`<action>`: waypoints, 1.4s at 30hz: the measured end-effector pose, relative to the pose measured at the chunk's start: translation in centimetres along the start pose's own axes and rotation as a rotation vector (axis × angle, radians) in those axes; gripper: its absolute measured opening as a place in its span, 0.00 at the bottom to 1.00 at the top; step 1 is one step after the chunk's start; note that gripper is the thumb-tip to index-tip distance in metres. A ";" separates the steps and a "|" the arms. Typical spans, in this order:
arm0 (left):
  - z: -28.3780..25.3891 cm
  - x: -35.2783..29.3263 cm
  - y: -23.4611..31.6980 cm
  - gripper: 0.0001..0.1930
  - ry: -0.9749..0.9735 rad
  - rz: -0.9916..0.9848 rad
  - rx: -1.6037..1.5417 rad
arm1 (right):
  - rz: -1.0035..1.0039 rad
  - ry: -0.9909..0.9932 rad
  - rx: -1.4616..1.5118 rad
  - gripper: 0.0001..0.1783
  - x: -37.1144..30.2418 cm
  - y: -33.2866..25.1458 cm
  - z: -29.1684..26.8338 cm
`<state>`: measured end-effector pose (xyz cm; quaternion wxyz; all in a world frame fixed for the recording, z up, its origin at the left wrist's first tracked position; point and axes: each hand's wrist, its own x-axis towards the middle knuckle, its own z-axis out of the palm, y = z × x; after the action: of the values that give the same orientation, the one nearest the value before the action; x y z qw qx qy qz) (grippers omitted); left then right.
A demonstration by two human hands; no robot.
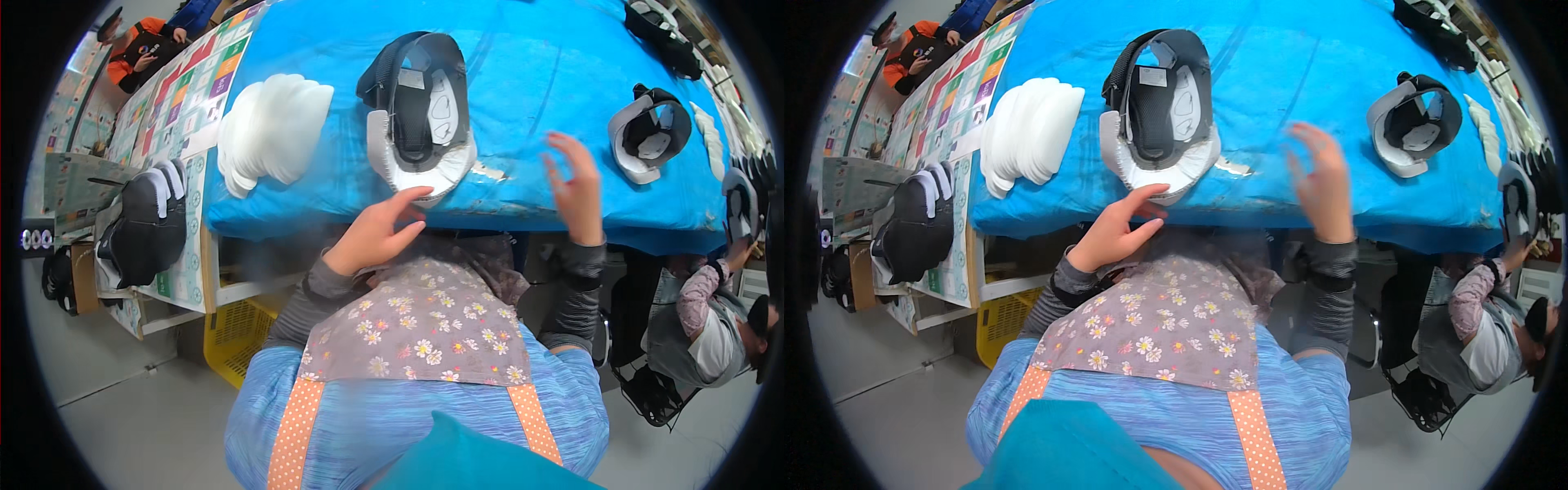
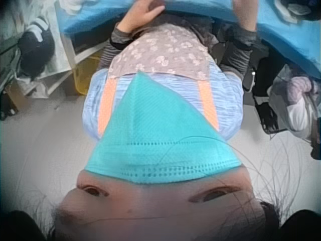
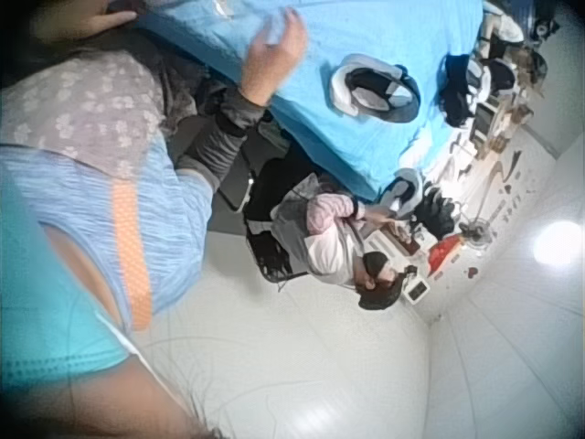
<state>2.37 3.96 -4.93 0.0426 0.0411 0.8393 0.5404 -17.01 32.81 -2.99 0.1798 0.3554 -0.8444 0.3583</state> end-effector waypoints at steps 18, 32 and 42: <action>-4.5 -2.8 -2.3 0.15 -0.158 -0.014 -0.766 | -0.590 -0.077 0.051 0.11 0.8 -11.1 8.8; -7.4 -1.1 -3.7 0.30 0.648 -0.105 -0.133 | -0.693 -0.083 0.058 0.08 0.3 -12.8 9.6; -2.6 -0.8 -4.2 0.23 0.685 -0.194 -0.988 | -0.618 -0.131 0.007 0.03 -0.4 -10.8 8.4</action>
<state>2.73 -0.21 -7.61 -0.1669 -0.2366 0.4551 0.8420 -9.27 21.53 -3.78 0.2242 0.6182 -0.7048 0.2660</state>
